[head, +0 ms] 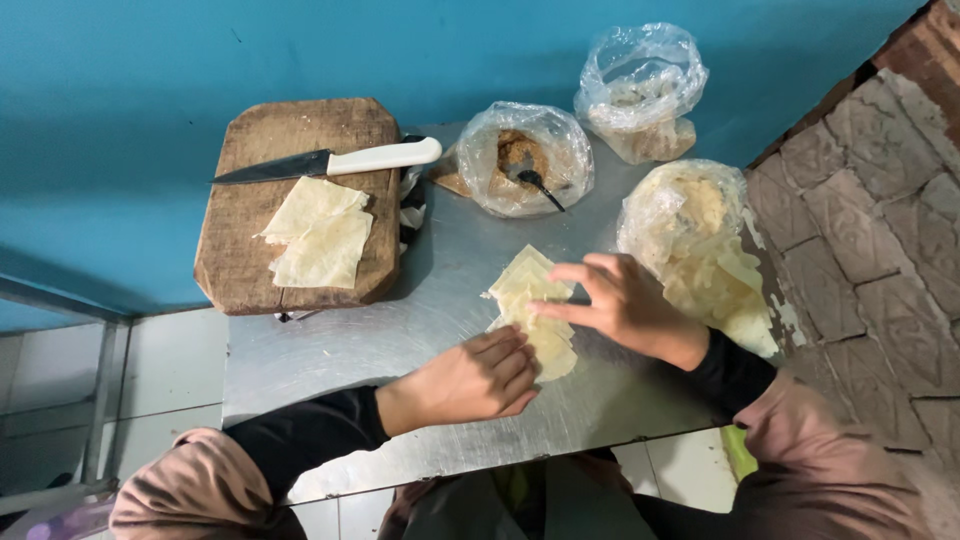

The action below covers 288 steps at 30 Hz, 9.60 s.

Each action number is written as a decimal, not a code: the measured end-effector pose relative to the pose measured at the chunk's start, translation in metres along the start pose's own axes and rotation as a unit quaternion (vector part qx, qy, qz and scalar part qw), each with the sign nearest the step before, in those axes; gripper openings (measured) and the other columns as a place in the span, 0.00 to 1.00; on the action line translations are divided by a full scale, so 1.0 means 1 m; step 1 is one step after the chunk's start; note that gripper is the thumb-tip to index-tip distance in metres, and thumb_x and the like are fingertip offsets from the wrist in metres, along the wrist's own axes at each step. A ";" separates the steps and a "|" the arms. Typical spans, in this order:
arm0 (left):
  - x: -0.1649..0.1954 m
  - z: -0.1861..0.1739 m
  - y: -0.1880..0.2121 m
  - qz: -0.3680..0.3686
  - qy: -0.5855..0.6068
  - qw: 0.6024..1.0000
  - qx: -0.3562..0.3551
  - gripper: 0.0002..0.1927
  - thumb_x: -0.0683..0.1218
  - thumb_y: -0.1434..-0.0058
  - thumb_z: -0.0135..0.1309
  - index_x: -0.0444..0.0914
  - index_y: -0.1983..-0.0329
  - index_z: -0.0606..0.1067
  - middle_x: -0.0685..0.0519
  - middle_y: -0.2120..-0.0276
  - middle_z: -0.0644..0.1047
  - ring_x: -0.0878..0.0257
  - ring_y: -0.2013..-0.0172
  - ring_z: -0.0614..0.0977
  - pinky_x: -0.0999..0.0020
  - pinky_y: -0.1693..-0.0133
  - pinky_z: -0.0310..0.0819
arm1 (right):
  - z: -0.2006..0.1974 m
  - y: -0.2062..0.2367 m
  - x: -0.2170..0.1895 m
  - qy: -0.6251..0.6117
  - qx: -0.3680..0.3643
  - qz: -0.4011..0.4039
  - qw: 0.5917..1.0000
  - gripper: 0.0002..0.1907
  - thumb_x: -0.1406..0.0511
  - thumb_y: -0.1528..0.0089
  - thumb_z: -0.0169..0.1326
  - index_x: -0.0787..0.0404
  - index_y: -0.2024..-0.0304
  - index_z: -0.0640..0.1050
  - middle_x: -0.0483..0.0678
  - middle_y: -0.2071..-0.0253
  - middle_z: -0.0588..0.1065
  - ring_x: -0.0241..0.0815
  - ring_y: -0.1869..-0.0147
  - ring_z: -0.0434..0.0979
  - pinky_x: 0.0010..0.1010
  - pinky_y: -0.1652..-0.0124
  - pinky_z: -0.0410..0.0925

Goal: The person sits at a metal table folding filled pastry wrappers. They place a square wrapper on the table, spoon brown filling from a plastic-lined container onto it, then fold the wrapper over the filling into a triangular parcel and set it with the finished stack.

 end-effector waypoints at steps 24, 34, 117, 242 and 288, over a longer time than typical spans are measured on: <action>-0.005 -0.005 -0.001 -0.006 0.050 0.999 -0.019 0.17 0.50 0.32 0.56 0.28 0.56 0.79 0.43 0.61 0.81 0.52 0.55 0.85 0.59 0.41 0.76 | 0.007 0.016 -0.009 0.109 -0.040 -0.102 0.988 0.32 0.68 0.36 0.57 0.41 0.29 0.72 0.34 0.45 0.63 0.35 0.48 0.61 0.27 0.54 0.58; -0.007 0.002 0.002 -0.038 0.076 0.996 -0.039 0.18 0.52 0.33 0.56 0.30 0.55 0.78 0.43 0.57 0.80 0.51 0.51 0.83 0.56 0.42 0.73 | 0.014 0.006 0.004 0.108 -0.088 -0.082 0.987 0.39 0.71 0.44 0.58 0.39 0.31 0.72 0.33 0.51 0.64 0.35 0.55 0.62 0.26 0.65 0.62; -0.015 0.005 0.000 -0.075 0.152 0.984 -0.058 0.16 0.49 0.35 0.56 0.32 0.52 0.77 0.47 0.56 0.79 0.53 0.49 0.81 0.56 0.41 0.73 | 0.023 -0.002 0.028 0.065 -0.070 0.023 0.995 0.37 0.72 0.46 0.57 0.42 0.34 0.75 0.44 0.43 0.67 0.46 0.46 0.68 0.34 0.50 0.68; -0.014 -0.006 -0.003 -0.017 0.089 0.996 -0.001 0.12 0.46 0.35 0.58 0.33 0.54 0.77 0.47 0.58 0.80 0.54 0.53 0.82 0.57 0.36 0.71 | 0.039 -0.008 0.032 -0.234 -0.012 0.310 0.921 0.26 0.84 0.43 0.45 0.52 0.57 0.83 0.48 0.54 0.66 0.48 0.51 0.64 0.32 0.53 0.63; -0.014 -0.003 -0.001 -0.023 0.084 0.996 -0.009 0.13 0.47 0.35 0.58 0.32 0.55 0.77 0.46 0.58 0.80 0.54 0.53 0.83 0.59 0.39 0.72 | 0.028 -0.011 0.028 0.025 -0.071 0.149 0.986 0.30 0.74 0.46 0.53 0.48 0.43 0.81 0.48 0.46 0.68 0.50 0.48 0.68 0.39 0.47 0.65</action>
Point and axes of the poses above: each hand's wrist, its own y-axis away from the middle knuckle, its own z-axis out of the palm, x = y × z, the point moved 5 cm from there along -y, towards the middle knuckle
